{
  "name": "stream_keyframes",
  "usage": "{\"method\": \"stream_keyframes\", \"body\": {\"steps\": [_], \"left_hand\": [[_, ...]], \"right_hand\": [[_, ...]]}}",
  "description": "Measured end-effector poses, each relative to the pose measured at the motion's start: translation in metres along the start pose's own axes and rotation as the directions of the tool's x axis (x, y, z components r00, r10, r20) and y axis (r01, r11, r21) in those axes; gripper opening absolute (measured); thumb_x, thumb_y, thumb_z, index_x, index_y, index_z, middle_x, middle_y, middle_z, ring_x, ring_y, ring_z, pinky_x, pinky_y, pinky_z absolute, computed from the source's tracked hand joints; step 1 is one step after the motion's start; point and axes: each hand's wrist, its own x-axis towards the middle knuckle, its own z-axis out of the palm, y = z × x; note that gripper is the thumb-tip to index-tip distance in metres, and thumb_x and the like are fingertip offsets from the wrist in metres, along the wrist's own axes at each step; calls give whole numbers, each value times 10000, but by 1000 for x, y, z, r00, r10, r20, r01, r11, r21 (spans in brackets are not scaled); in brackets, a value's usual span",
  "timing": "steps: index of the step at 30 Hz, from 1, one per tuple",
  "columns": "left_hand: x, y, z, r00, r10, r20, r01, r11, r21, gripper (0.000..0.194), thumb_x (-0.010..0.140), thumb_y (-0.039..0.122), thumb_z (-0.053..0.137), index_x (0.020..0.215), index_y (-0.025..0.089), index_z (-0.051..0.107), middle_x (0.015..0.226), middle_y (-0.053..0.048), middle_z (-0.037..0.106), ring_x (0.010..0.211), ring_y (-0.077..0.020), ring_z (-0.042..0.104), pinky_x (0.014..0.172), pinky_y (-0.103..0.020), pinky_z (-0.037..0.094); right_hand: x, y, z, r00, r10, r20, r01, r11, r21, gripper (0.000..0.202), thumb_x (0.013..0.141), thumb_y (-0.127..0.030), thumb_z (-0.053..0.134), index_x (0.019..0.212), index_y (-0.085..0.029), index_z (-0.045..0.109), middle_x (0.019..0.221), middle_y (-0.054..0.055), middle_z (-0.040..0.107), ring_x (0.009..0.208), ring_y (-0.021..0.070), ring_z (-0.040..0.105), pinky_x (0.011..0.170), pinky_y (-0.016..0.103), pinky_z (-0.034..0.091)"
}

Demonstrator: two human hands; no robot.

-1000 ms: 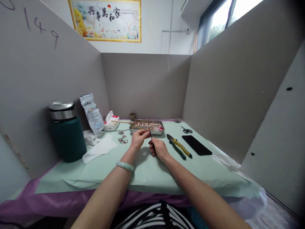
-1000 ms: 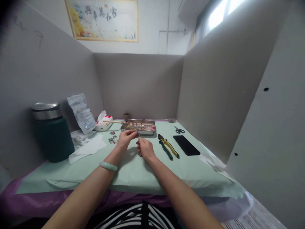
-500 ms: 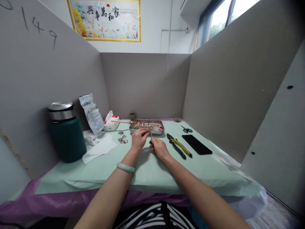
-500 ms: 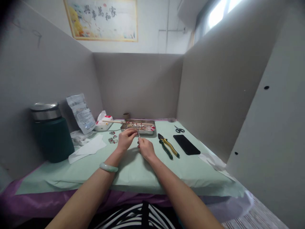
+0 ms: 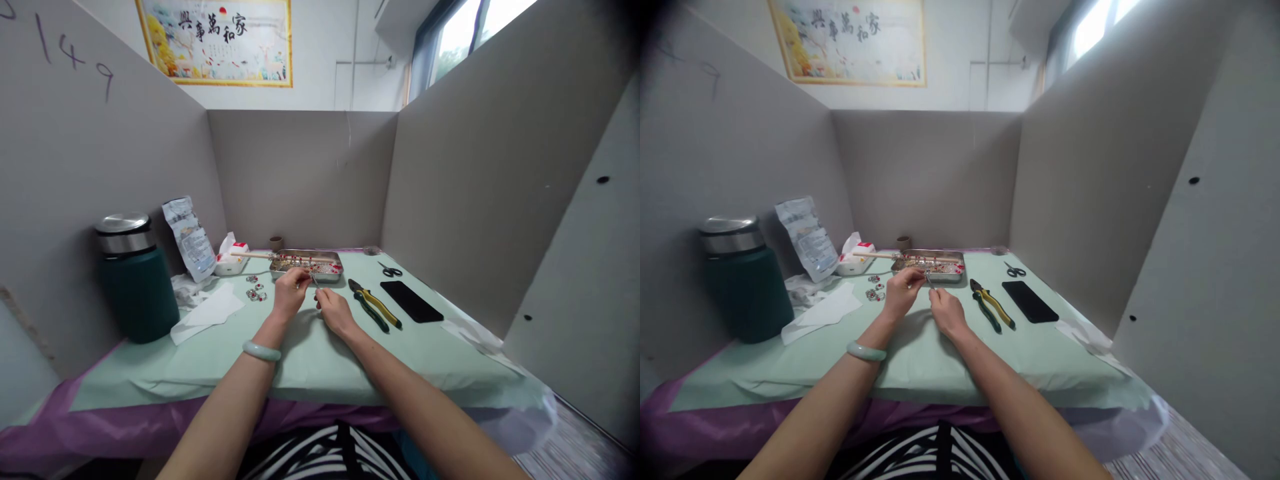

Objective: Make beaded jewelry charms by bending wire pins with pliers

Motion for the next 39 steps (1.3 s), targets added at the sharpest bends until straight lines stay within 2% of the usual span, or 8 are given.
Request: {"method": "stream_keyframes", "body": {"steps": [5,11,14,21,24,27,32,39], "left_hand": [[0,5,-2,998,65,-17,-65,998,7,91,740,158,627,677,220,645,897,-55,685,857,-192,619,808,-313,462],[0,1,0,984,178,-16,-174,972,158,97,772,132,592,703,195,620,897,-52,687,840,-170,632,771,-301,488],[0,-2,0,985,175,-11,-171,973,153,68,770,138,598,729,188,619,888,-56,689,805,-164,633,742,-290,493],[0,-5,3,997,-78,2,78,993,88,44,747,210,632,763,175,655,754,-44,696,678,-161,633,677,-291,495],[1,-6,4,977,-210,30,211,975,-72,74,731,241,639,745,170,654,721,-46,701,686,-179,661,681,-308,516],[2,-8,6,949,-306,76,315,911,-268,104,706,259,652,746,164,656,689,-42,700,671,-186,675,681,-323,541],[4,-6,7,917,-377,132,395,809,-436,186,634,306,714,707,144,656,629,-35,680,620,-182,663,658,-335,556],[3,1,6,885,-438,157,453,736,-502,277,586,346,760,705,118,656,612,-35,669,582,-163,643,639,-327,558]], "right_hand": [[-1,-2,-1,1000,-13,10,13,1000,-9,367,931,-345,329,759,-183,610,716,37,651,652,147,559,604,235,342],[-1,-2,-1,999,-50,-5,49,995,-92,367,937,-328,311,776,-176,603,710,51,645,676,159,569,617,244,325],[-1,-2,-1,997,-74,-25,70,988,-137,362,936,-321,325,781,-171,616,747,69,662,724,173,580,638,251,320],[1,-4,-5,1000,1,31,0,1000,-25,391,937,-351,332,730,-176,614,695,37,645,678,150,565,623,237,317],[1,-2,-4,1000,-12,2,13,998,-55,362,939,-369,339,775,-181,601,724,37,645,688,151,565,616,239,304],[1,0,-3,997,-62,-34,57,989,-137,335,945,-369,342,817,-182,589,777,46,646,707,156,557,608,245,284],[-1,1,-2,990,-118,-72,97,964,-249,307,954,-348,336,842,-179,566,839,57,642,772,166,560,635,254,280],[-4,-2,-1,986,-139,-93,100,937,-336,279,960,-318,331,875,-171,552,875,68,641,792,171,564,640,266,281]]}}
